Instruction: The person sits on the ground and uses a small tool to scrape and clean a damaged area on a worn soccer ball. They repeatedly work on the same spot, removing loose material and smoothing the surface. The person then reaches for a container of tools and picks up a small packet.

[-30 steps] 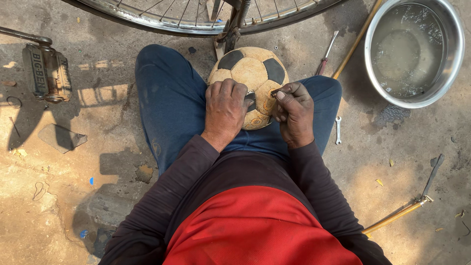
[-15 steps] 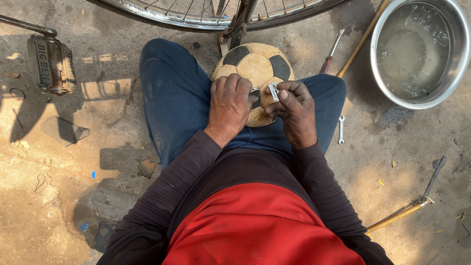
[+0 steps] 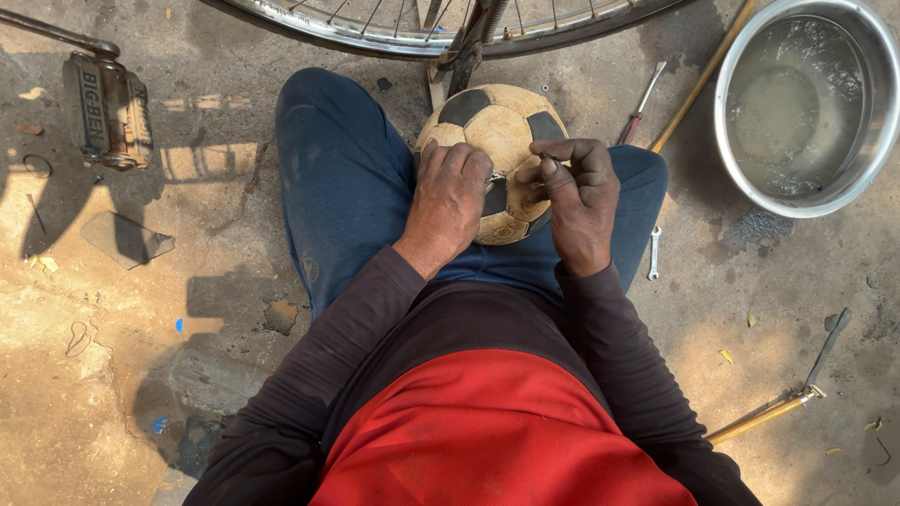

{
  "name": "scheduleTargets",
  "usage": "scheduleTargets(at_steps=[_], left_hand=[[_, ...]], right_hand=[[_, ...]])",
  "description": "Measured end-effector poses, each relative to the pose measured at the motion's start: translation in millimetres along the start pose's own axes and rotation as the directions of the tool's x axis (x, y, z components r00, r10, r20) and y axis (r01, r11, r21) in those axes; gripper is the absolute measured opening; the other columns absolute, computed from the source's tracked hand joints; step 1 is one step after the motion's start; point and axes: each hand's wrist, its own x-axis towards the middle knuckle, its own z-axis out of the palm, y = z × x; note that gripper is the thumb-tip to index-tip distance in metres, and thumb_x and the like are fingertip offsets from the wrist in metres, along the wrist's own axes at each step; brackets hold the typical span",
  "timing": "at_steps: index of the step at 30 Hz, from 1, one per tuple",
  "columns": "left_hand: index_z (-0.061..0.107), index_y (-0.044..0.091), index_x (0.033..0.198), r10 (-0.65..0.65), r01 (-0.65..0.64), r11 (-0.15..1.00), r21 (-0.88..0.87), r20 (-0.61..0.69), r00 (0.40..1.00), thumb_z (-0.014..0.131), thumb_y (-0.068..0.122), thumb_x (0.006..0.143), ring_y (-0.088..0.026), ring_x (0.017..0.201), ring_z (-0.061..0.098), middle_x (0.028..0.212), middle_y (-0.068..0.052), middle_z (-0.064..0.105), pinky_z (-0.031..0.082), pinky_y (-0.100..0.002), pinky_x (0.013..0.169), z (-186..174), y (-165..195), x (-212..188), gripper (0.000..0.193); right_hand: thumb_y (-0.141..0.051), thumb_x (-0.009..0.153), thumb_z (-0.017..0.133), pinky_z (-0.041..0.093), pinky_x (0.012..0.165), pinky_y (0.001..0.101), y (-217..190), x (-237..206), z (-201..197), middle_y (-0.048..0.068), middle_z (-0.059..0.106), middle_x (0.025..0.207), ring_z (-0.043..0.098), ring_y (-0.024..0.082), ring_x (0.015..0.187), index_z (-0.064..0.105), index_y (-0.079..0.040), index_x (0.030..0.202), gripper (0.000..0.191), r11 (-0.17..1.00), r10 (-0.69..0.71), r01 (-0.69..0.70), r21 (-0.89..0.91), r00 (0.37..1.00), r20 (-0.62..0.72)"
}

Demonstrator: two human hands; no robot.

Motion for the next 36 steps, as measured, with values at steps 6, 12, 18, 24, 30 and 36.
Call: scheduleTargets(at_steps=[6,12,18,24,30,36], left_hand=[[0.056,0.008,0.111,-0.017,0.018,0.995,-0.095,0.017,1.000,0.069,0.006,0.094,-0.030,0.106,0.057,0.110,-0.009,0.059,0.039,-0.055,0.115,-5,-7,-3,0.021],[0.056,0.009,0.106,-0.067,0.087,0.964,-0.252,0.086,0.994,0.070,0.006,0.093,-0.028,0.106,0.058,0.106,-0.006,0.060,0.043,-0.052,0.111,-10,-18,-2,0.019],[0.058,0.008,0.104,-0.057,0.069,0.963,-0.260,0.052,0.997,0.070,0.006,0.093,-0.028,0.109,0.060,0.106,-0.007,0.061,0.036,-0.059,0.119,-11,-19,0,0.016],[0.059,0.007,0.104,-0.060,0.073,0.958,-0.276,0.056,0.997,0.071,0.006,0.092,-0.028,0.110,0.060,0.106,-0.007,0.062,0.034,-0.059,0.120,-12,-22,-4,0.017],[0.061,0.007,0.104,-0.087,0.098,0.933,-0.345,0.047,0.995,0.072,0.006,0.091,-0.027,0.111,0.061,0.106,-0.006,0.063,0.036,-0.056,0.120,-13,-21,-7,0.017],[0.063,0.008,0.105,-0.059,0.067,0.964,-0.259,0.036,0.998,0.076,0.009,0.090,-0.026,0.108,0.060,0.106,-0.005,0.062,0.037,-0.057,0.119,-17,-24,-8,0.020]], right_hand=[[-0.002,0.098,0.066,0.052,0.066,0.0264,-4,14,-1,0.005,0.065,0.091,0.062,0.012,0.077,0.064,-0.003,0.099,0.003,0.902,0.020,0.074,-0.426,0.977,0.211],[-0.005,0.092,0.071,0.051,0.070,0.0360,-3,32,3,0.009,0.063,0.089,0.062,0.021,0.080,0.065,0.000,0.097,0.009,0.729,-0.033,0.319,-0.605,0.900,0.434],[-0.006,0.090,0.072,0.054,0.066,0.0350,-12,42,9,0.010,0.068,0.084,0.067,0.021,0.075,0.069,-0.001,0.092,0.007,0.674,0.015,0.355,-0.648,0.870,0.493],[-0.003,0.087,0.065,0.054,0.056,0.0304,-12,34,21,0.007,0.069,0.078,0.065,0.014,0.064,0.067,-0.001,0.088,0.003,0.788,0.201,0.054,-0.614,0.920,0.338],[-0.002,0.085,0.064,0.052,0.056,0.0268,-4,33,11,0.004,0.068,0.076,0.064,0.010,0.065,0.067,-0.002,0.085,0.002,0.830,0.285,-0.061,-0.554,0.900,0.330],[-0.002,0.088,0.068,0.050,0.057,0.0260,4,24,12,0.005,0.067,0.078,0.061,0.010,0.067,0.067,-0.001,0.087,0.001,0.846,0.166,0.019,-0.533,0.940,0.298]])
